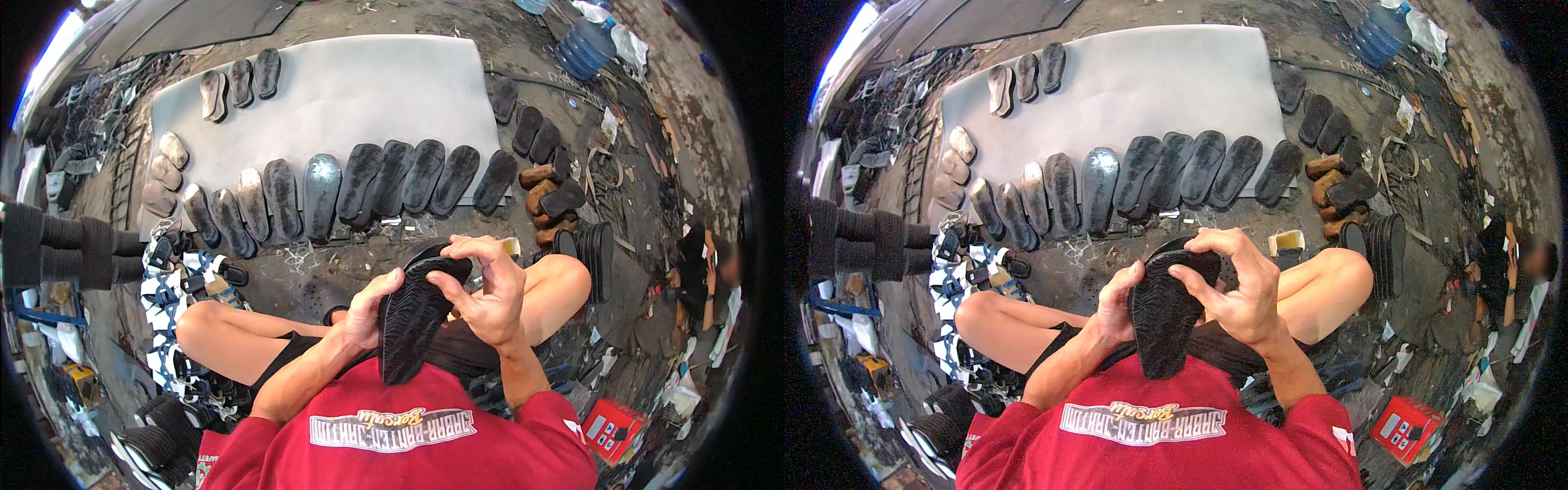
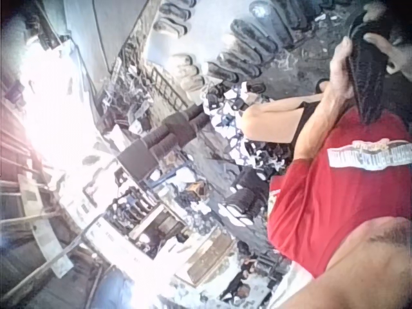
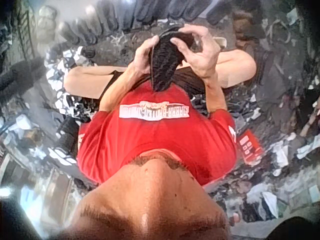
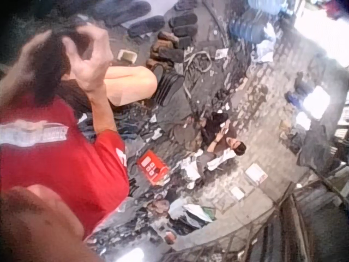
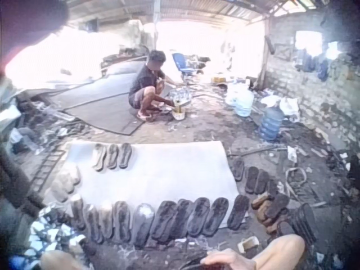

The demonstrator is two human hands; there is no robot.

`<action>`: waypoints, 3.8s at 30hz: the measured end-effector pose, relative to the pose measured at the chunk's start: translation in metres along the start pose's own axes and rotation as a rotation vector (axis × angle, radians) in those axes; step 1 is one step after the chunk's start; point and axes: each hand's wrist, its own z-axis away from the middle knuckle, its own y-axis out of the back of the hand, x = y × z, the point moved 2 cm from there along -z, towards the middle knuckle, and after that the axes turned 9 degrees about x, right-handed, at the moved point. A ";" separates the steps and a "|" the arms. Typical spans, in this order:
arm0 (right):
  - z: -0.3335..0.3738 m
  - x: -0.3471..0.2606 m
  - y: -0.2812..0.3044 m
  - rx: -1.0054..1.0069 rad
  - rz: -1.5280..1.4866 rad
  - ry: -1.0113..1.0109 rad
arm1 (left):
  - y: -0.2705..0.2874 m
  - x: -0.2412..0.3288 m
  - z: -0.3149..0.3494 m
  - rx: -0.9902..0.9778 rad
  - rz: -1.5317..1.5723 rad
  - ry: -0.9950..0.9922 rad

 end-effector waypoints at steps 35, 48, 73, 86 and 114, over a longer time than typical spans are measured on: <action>0.014 -0.040 -0.008 0.209 0.069 0.018 | -0.014 0.007 0.023 -0.225 0.036 -0.080; 0.018 -0.016 -0.032 0.158 -0.115 -0.439 | -0.043 0.026 0.035 0.384 -0.628 -0.622; -0.004 0.043 -0.099 0.189 -0.122 -0.243 | 0.006 0.047 -0.033 0.869 -0.912 -1.412; -0.002 0.055 -0.103 0.293 0.057 -0.047 | 0.024 0.061 -0.029 1.014 -0.771 -1.202; 0.015 0.117 -0.119 0.240 0.244 -0.478 | 0.038 0.014 -0.072 1.197 -0.505 -1.260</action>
